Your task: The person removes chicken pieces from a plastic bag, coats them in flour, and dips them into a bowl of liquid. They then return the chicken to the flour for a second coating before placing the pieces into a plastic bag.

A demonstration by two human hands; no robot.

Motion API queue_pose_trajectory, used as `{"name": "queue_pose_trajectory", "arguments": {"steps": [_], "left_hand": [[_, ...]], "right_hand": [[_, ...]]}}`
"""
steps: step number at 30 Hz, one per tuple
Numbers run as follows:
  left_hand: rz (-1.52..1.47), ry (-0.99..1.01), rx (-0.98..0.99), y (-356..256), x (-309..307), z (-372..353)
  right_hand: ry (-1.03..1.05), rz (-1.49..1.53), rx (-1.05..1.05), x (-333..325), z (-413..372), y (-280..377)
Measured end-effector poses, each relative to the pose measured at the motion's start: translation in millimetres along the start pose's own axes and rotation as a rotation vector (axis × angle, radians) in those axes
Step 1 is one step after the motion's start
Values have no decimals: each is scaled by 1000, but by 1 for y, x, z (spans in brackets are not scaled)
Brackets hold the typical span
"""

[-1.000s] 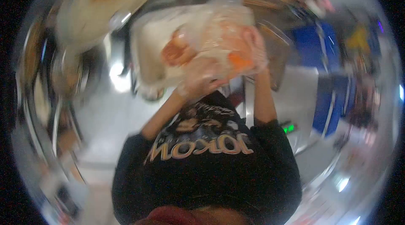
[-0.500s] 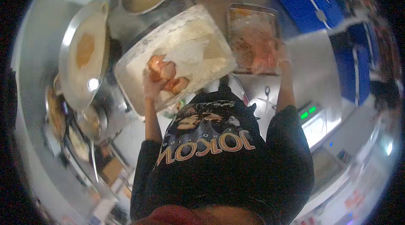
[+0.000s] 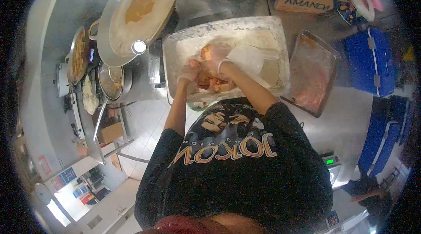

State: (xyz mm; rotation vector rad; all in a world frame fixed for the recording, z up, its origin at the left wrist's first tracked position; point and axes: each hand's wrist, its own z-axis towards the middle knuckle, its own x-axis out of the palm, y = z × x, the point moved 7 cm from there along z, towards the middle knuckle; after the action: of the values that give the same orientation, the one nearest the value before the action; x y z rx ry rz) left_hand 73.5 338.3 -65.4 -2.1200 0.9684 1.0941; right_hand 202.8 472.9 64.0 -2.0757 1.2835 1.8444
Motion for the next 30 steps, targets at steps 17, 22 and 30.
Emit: {"name": "queue_pose_trajectory", "arguments": {"steps": [17, 22, 30], "left_hand": [[-1362, -100, -18, 32, 13, -10], [-1277, -189, -181, 17, -29, -55], [-1851, -56, -130, -8, -30, -56]], "right_hand": [[211, 12, 167, -16, 53, -45], [-56, 1034, -124, 24, 60, -77], [-451, 923, -183, -2, 41, -45]]}}
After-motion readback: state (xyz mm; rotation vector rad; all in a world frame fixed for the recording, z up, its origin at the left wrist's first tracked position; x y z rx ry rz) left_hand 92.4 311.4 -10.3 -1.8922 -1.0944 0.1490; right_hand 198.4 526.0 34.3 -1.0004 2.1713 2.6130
